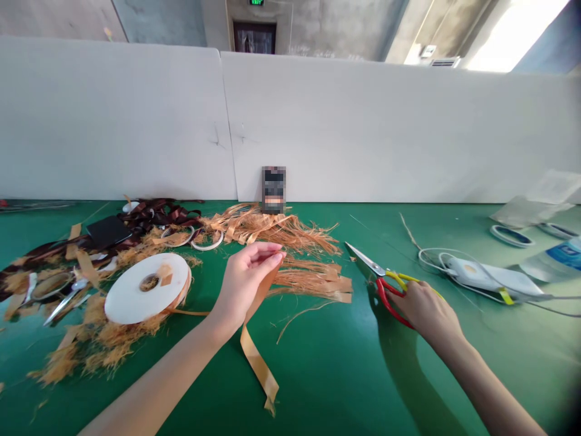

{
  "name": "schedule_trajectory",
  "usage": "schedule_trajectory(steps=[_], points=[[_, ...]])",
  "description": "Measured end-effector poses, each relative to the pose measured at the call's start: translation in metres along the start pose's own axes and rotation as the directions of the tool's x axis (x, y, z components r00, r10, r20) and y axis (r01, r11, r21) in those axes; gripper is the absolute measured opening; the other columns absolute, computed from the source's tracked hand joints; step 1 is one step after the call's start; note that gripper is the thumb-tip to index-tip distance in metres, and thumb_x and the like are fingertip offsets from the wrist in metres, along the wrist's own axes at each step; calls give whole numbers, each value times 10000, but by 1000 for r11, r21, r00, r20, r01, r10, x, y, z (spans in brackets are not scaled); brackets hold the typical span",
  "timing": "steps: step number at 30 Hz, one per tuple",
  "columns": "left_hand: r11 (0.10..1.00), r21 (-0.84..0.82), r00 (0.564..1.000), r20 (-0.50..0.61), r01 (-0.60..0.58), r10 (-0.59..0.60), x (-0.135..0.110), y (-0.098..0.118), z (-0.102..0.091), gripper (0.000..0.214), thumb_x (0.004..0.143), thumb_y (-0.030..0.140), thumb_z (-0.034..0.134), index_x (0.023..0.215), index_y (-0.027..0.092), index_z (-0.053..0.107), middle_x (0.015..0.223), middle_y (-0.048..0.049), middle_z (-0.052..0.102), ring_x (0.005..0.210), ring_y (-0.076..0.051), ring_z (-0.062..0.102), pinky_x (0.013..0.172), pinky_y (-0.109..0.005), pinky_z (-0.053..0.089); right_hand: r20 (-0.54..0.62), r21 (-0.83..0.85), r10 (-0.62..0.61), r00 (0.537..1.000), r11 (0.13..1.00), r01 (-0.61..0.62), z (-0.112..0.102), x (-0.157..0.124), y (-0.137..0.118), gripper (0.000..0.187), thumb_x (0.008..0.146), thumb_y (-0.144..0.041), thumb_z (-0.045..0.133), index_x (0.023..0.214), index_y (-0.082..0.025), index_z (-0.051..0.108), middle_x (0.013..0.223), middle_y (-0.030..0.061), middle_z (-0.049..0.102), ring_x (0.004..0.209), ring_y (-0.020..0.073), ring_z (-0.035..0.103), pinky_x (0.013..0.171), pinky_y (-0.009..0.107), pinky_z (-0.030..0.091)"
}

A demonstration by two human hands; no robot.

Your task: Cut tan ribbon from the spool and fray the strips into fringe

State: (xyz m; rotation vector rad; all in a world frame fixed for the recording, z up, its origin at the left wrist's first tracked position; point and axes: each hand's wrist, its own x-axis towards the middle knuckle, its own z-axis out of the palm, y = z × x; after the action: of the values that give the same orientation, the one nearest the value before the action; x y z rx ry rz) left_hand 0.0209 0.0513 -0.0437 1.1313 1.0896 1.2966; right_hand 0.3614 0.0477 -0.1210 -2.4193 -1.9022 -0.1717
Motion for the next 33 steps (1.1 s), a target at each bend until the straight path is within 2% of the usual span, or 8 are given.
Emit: schedule_trajectory(steps=[5, 8, 11, 14, 16, 19, 26, 33], points=[[999, -25, 999, -21, 33, -34, 3, 4, -1, 220, 735, 201, 730, 949, 157, 705, 957, -85, 744, 920, -187, 691, 866, -277, 515, 64, 101, 5, 998, 995, -11, -18, 14, 16, 414, 690, -420, 695, 416, -245, 439, 448, 55, 547, 426, 230, 578, 422, 327, 401], [999, -7, 998, -57, 31, -32, 4, 6, -1, 269, 722, 220, 747, 973, 144, 684, 950, -81, 730, 923, -184, 681, 845, -264, 516, -49, 122, 35, 998, 992, -29, -54, 18, 6, 273, 628, -376, 751, 531, -243, 532, 522, 114, 594, 577, 370, 635, 475, 440, 429], [999, 7, 998, -50, 44, -44, 4, 8, 2, 277, 724, 249, 752, 971, 156, 673, 919, -58, 719, 892, -177, 680, 796, -254, 525, -127, 231, -59, 990, 969, 87, -95, 16, -33, 219, 768, -410, 635, 748, -194, 663, 828, 203, 698, 888, 427, 653, 701, 559, 470], [998, 5, 998, -25, 61, -61, 5, 12, 8, 258, 717, 239, 757, 955, 175, 677, 896, -37, 714, 867, -166, 676, 750, -242, 531, -109, 439, -248, 962, 857, 271, -126, 9, -88, 271, 868, -454, 527, 907, -255, 706, 1101, 61, 704, 940, 225, 683, 804, 372, 544], [998, 3, 998, -18, 67, -67, 5, 16, 12, 243, 715, 225, 759, 941, 184, 679, 905, -34, 715, 873, -162, 673, 749, -237, 530, -75, 712, -394, 916, 623, 326, -138, 3, -121, 290, 856, -467, 553, 928, -245, 724, 1072, 46, 720, 932, 195, 689, 781, 327, 571], [997, 7, 997, -25, 73, -73, 5, 23, 15, 259, 696, 211, 773, 935, 187, 675, 906, -34, 719, 847, -159, 671, 723, -232, 526, -61, 881, -470, 880, 389, 269, -144, -1, -152, 191, 780, -373, 656, 840, -219, 753, 1049, 60, 726, 900, 209, 696, 759, 359, 584], [996, 65, 998, 4, 68, -68, 9, 28, 13, 226, 684, 178, 779, 889, 204, 687, 786, 4, 701, 715, -129, 668, 671, -215, 526, 49, 946, -518, 854, 299, 128, -136, 3, -160, 106, 750, -238, 653, 751, -210, 756, 928, 48, 759, 796, 189, 708, 702, 336, 585], [987, 65, 988, 26, 147, -149, 8, 25, 18, 170, 632, 193, 814, 753, 214, 697, 663, 7, 699, 602, -142, 673, 581, -227, 528, -18, 972, -437, 899, 202, 118, -131, 7, -160, 76, 661, -200, 670, 617, -193, 731, 784, 42, 738, 710, 174, 684, 633, 304, 562]])
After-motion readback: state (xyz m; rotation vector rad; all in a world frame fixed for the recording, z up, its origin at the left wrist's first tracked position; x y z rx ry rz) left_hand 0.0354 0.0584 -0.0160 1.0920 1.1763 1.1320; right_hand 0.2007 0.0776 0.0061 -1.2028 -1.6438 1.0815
